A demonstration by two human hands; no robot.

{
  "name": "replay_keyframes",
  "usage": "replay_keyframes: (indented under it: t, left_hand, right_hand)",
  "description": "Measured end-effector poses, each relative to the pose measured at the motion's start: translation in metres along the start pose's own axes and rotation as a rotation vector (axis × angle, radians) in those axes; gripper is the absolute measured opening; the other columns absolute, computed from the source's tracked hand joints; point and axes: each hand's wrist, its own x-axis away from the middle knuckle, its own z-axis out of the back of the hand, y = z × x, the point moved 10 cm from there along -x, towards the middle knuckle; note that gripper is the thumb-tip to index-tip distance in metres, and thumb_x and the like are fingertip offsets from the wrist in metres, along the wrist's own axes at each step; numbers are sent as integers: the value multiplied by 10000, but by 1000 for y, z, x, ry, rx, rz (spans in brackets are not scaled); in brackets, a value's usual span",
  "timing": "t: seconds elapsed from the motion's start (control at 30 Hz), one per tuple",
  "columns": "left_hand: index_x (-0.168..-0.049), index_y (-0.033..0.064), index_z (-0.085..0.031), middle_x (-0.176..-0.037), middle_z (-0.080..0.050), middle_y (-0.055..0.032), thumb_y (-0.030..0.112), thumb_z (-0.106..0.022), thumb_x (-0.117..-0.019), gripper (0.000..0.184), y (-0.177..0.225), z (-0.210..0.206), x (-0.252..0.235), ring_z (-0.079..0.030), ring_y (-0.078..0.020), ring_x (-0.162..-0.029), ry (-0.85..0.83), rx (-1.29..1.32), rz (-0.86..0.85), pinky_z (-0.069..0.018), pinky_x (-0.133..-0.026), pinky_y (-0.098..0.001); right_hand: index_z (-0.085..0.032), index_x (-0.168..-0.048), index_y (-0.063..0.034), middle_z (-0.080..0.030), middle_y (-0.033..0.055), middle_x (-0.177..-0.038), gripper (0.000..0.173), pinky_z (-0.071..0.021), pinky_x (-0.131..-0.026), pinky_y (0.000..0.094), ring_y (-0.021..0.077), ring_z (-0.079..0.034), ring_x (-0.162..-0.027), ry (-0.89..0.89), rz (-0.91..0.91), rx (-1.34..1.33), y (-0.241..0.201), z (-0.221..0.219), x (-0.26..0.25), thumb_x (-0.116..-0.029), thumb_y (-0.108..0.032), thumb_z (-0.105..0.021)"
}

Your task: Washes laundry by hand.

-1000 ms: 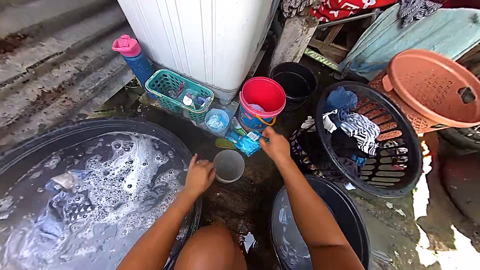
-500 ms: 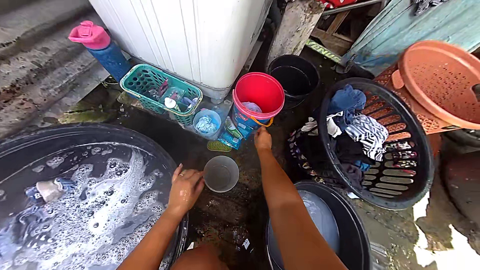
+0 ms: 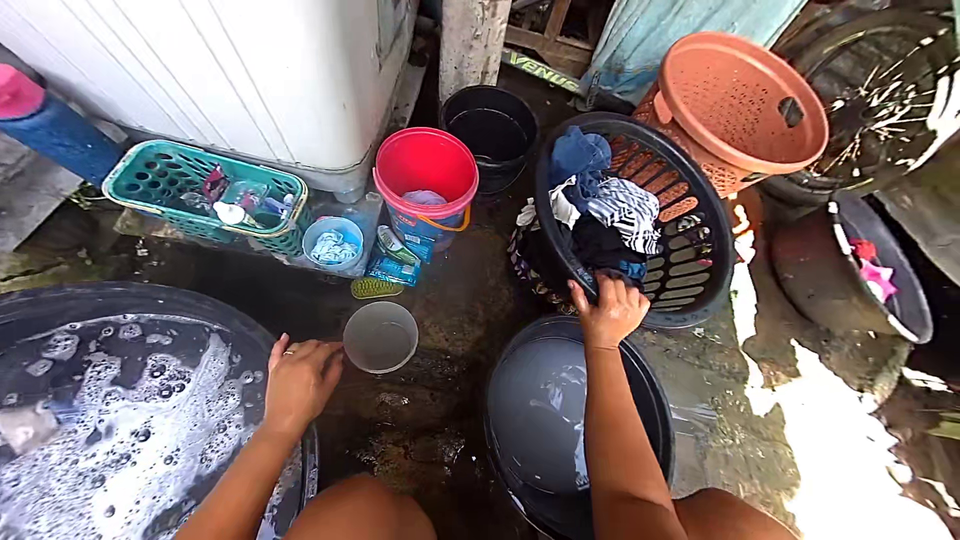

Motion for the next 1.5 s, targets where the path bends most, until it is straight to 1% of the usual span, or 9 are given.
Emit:
replay_keyframes:
  t: [0.27, 0.33, 0.47, 0.63, 0.7, 0.93, 1.1, 1.2, 1.5]
  left_hand:
    - [-1472, 10, -518, -1382, -590, -277, 294, -571, -1045, 516, -2, -31, -22, -602, -470, -1227, -510, -262, 274, -429, -1034, -654]
    - [-1534, -1, -404, -1426, -541, -300, 344, -575, -1046, 622, -11, -49, -32, -581, -511, -1240, -618, -203, 426, -468, -975, -696]
    - [-1523, 42, -384, -1254, -612, -343, 194, -658, -993, 615, -46, -96, -40, -649, -508, -1092, -642, 37, 624, -512, -921, -674]
    - [-1503, 182, -465, -1053, -678, -258, 167, -520, -1054, 453, -35, -82, -36, -698, -335, -794, -537, 457, 806, -588, -754, -502]
    - [-1516, 187, -458, -1042, -682, -238, 189, -496, -1072, 446, -22, -39, -39, -683, -290, -734, -421, 624, 793, -588, -705, -459]
    - [-1460, 133, -527, -1173, -667, -182, 152, -468, -1049, 416, -61, 172, 54, -672, -254, -870, 16, 720, 724, -576, -708, -460]
    - [-1473, 135, -534, -1165, -666, -250, 155, -441, -1081, 403, -107, 222, 137, -675, -355, -884, 49, 317, 863, -548, -765, -570]
    - [-1513, 175, -518, -1310, -606, -330, 102, -504, -1016, 503, -107, 199, 136, -619, -555, -1128, -49, -69, 799, -456, -902, -758]
    - [-1593, 236, -387, -1443, -485, -321, 95, -515, -1030, 593, -115, 53, 113, -629, -538, -1081, -291, -235, 871, -539, -813, -672]
  right_hand:
    - [-720, -1040, -38, -715, 212, -985, 660, -420, -954, 629, 446, -649, -1001, -213, 103, -62, 68, -17, -23, -955, -665, -529]
    - [-690, -1219, -53, -675, 246, -1196, 691, -351, -1042, 678, 491, -576, -1189, -324, 61, -94, 81, -18, -15, -955, -668, -517]
    - [-299, -1603, -44, -247, 245, -1660, 833, -191, -1232, 620, 433, -214, -1541, -360, -176, -278, 44, 10, 43, -992, -567, -513]
    - [51, -1633, -22, -244, 285, -1647, 1200, -320, -1229, 514, 369, -357, -1498, -1345, -528, -824, -115, -9, 243, -883, -498, -756]
    - [135, -1627, -71, -474, 312, -1489, 1190, -492, -1054, 558, 408, -610, -1258, -1477, -474, -619, -133, -3, 268, -885, -297, -768]
    - [128, -1636, -116, -633, 309, -1270, 1071, -520, -961, 596, 443, -677, -1103, -1474, -359, -391, -158, -12, 247, -948, -221, -686]
    - [129, -1629, -84, -601, 316, -1329, 1078, -503, -1001, 582, 441, -652, -1168, -1451, -287, -441, -192, -29, 228, -947, -218, -695]
    - [126, -1627, -70, -588, 311, -1356, 1076, -490, -1020, 577, 433, -636, -1201, -1448, -276, -459, -202, -37, 214, -949, -224, -695]
    - [128, -1617, -32, -523, 319, -1439, 1122, -457, -1081, 556, 421, -600, -1266, -1461, -192, -632, -242, -43, 200, -940, -279, -731]
